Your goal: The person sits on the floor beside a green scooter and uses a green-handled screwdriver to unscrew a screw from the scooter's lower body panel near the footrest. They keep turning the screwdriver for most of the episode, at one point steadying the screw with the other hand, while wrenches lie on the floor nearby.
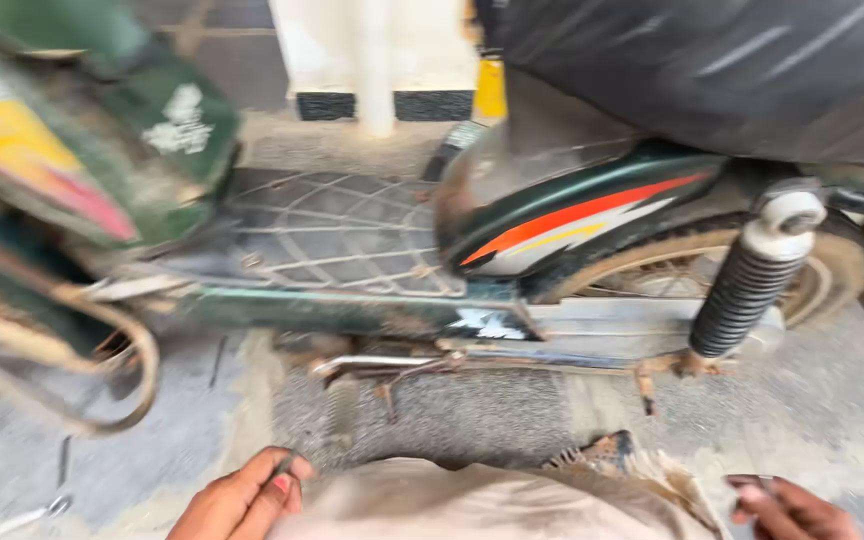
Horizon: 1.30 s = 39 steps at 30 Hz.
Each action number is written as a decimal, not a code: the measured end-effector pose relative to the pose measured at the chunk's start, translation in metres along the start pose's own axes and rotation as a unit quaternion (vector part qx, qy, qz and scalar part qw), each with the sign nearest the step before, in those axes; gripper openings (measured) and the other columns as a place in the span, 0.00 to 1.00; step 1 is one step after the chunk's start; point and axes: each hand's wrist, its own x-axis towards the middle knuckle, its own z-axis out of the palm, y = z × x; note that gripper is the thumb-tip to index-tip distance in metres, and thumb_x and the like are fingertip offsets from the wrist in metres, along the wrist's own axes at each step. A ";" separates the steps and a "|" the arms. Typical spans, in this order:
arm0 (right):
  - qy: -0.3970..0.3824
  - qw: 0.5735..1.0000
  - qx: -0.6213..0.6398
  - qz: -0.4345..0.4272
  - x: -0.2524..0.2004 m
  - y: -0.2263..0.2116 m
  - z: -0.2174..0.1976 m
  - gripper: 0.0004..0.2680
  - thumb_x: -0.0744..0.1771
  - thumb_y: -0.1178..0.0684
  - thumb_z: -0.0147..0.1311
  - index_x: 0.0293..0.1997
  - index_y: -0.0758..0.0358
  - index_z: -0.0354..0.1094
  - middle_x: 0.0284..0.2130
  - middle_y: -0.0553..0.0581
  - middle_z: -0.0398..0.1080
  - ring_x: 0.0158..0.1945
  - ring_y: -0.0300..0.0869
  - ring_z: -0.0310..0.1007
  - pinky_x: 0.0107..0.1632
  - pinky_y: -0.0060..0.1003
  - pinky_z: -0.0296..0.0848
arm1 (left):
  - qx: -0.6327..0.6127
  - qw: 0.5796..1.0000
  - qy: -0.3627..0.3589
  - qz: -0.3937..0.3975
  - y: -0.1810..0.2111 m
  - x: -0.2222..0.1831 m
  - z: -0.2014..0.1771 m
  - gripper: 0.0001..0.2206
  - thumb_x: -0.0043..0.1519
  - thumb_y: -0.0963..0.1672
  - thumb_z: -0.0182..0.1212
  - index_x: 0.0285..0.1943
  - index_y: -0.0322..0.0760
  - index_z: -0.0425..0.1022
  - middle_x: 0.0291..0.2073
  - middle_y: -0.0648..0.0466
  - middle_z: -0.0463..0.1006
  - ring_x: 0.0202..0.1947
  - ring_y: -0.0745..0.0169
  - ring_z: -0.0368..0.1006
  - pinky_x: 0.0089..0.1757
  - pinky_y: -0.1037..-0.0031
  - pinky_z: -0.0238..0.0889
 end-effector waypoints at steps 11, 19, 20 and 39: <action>-0.078 0.969 -0.015 -0.234 -0.204 -0.210 0.061 0.12 0.67 0.53 0.53 0.51 0.67 0.77 0.28 0.56 0.76 0.30 0.40 0.71 0.36 0.35 0.72 | -0.343 0.938 0.043 -0.018 -0.033 -0.070 -0.018 0.15 0.66 0.43 0.51 0.59 0.33 0.74 0.48 0.47 0.86 0.49 0.60 0.81 0.51 0.72 0.71; -0.286 0.807 -0.300 -0.421 -0.181 -0.317 0.122 0.12 0.66 0.44 0.56 0.50 0.55 0.76 0.31 0.55 0.81 0.33 0.47 0.80 0.40 0.40 0.77 | -0.380 0.925 0.011 -0.029 -0.049 -0.025 0.004 0.15 0.66 0.44 0.52 0.58 0.31 0.74 0.53 0.49 0.84 0.49 0.60 0.80 0.50 0.69 0.73; -0.296 0.802 -0.298 -0.425 -0.176 -0.325 0.131 0.13 0.65 0.43 0.57 0.51 0.54 0.76 0.31 0.57 0.81 0.32 0.49 0.81 0.40 0.42 0.76 | -0.405 0.913 0.003 -0.038 -0.049 -0.021 0.006 0.15 0.66 0.44 0.53 0.59 0.31 0.74 0.52 0.48 0.84 0.49 0.59 0.80 0.50 0.68 0.73; -0.337 0.853 -0.374 -0.138 0.073 -0.185 0.231 0.14 0.67 0.42 0.56 0.57 0.47 0.72 0.42 0.53 0.77 0.49 0.43 0.78 0.58 0.41 0.77 | -0.491 0.859 0.053 -0.133 -0.110 0.113 -0.052 0.17 0.67 0.42 0.51 0.65 0.34 0.70 0.56 0.48 0.81 0.49 0.59 0.81 0.46 0.68 0.76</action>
